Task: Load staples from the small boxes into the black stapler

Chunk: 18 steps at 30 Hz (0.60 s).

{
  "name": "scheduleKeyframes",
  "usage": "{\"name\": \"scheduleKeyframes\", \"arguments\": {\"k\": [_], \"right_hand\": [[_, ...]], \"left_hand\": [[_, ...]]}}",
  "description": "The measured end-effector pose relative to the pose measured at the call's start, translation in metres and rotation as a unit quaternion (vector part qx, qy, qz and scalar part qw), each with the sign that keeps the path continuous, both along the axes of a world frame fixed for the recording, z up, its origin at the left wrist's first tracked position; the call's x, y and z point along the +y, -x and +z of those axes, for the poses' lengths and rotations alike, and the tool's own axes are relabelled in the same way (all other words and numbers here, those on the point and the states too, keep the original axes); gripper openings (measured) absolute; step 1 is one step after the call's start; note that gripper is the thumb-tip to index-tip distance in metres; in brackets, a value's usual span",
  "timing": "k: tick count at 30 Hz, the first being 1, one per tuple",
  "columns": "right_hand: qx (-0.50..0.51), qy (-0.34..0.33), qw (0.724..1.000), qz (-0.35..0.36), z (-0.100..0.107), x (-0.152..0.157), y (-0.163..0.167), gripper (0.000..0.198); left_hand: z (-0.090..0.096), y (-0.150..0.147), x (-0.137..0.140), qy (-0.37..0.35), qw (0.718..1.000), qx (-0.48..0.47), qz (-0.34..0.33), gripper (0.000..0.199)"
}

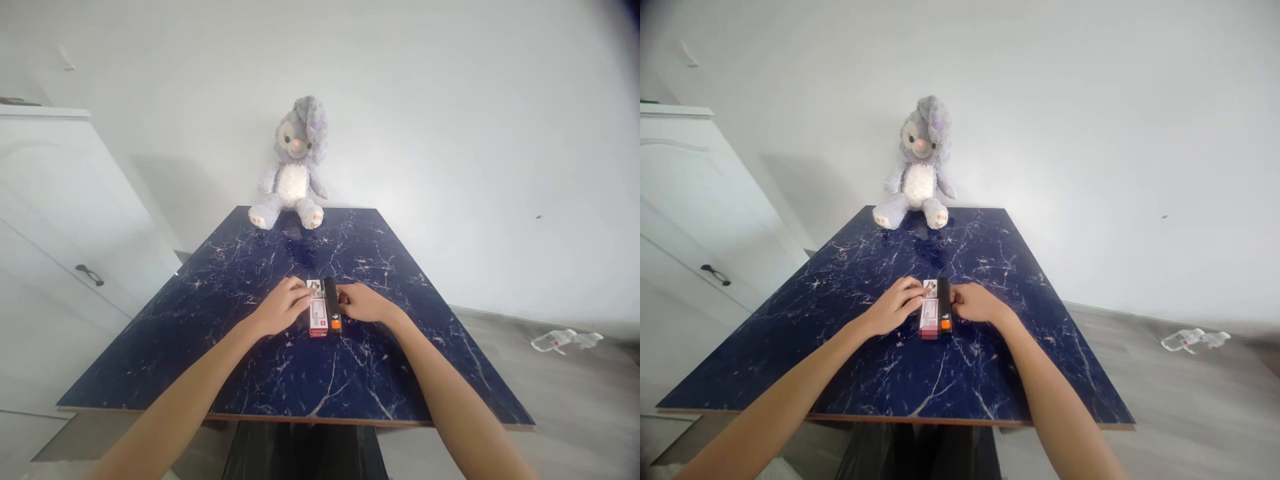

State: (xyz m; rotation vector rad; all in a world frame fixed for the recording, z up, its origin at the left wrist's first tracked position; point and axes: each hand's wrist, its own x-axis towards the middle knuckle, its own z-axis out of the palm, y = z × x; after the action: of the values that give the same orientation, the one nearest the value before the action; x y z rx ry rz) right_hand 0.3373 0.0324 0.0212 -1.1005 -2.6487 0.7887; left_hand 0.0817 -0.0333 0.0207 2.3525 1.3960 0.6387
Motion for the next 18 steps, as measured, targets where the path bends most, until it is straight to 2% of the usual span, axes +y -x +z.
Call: {"name": "scheduleKeyframes", "arguments": {"k": [1, 4, 6, 8, 9, 13, 15, 18], "right_hand": [[0.000, 0.004, 1.000, -0.009, 0.000, 0.001, 0.000, 0.014], [0.011, 0.029, 0.996, -0.083, 0.001, 0.002, 0.002, 0.012], [0.031, 0.071, 0.986, -0.146, 0.003, -0.003, 0.003, 0.018], [0.055, 0.099, 0.976, -0.184, 0.005, -0.016, 0.003, 0.029], [0.062, 0.092, 0.975, -0.193, 0.006, -0.024, 0.003, 0.034], [0.049, -0.004, 0.973, -0.224, 0.005, -0.050, -0.002, 0.038], [0.034, -0.023, 0.971, -0.235, 0.004, -0.047, -0.009, 0.038], [-0.009, -0.036, 0.966, -0.256, 0.004, -0.022, -0.026, 0.039]], "left_hand": [[0.001, 0.002, -0.001, 0.014, 1.000, 0.002, 0.001, 0.059], [0.001, 0.006, -0.008, 0.072, 0.997, 0.023, -0.004, 0.114], [-0.003, 0.005, -0.013, 0.095, 0.995, 0.033, -0.002, 0.132], [-0.009, 0.000, -0.017, 0.093, 0.995, 0.029, 0.004, 0.130], [-0.012, -0.003, -0.018, 0.089, 0.996, 0.024, 0.006, 0.127], [-0.021, -0.019, -0.010, 0.079, 0.997, 0.009, 0.003, 0.121], [-0.022, -0.031, 0.004, 0.077, 0.997, 0.008, 0.007, 0.125], [-0.023, -0.060, 0.033, 0.073, 0.997, 0.005, 0.019, 0.124]]}}
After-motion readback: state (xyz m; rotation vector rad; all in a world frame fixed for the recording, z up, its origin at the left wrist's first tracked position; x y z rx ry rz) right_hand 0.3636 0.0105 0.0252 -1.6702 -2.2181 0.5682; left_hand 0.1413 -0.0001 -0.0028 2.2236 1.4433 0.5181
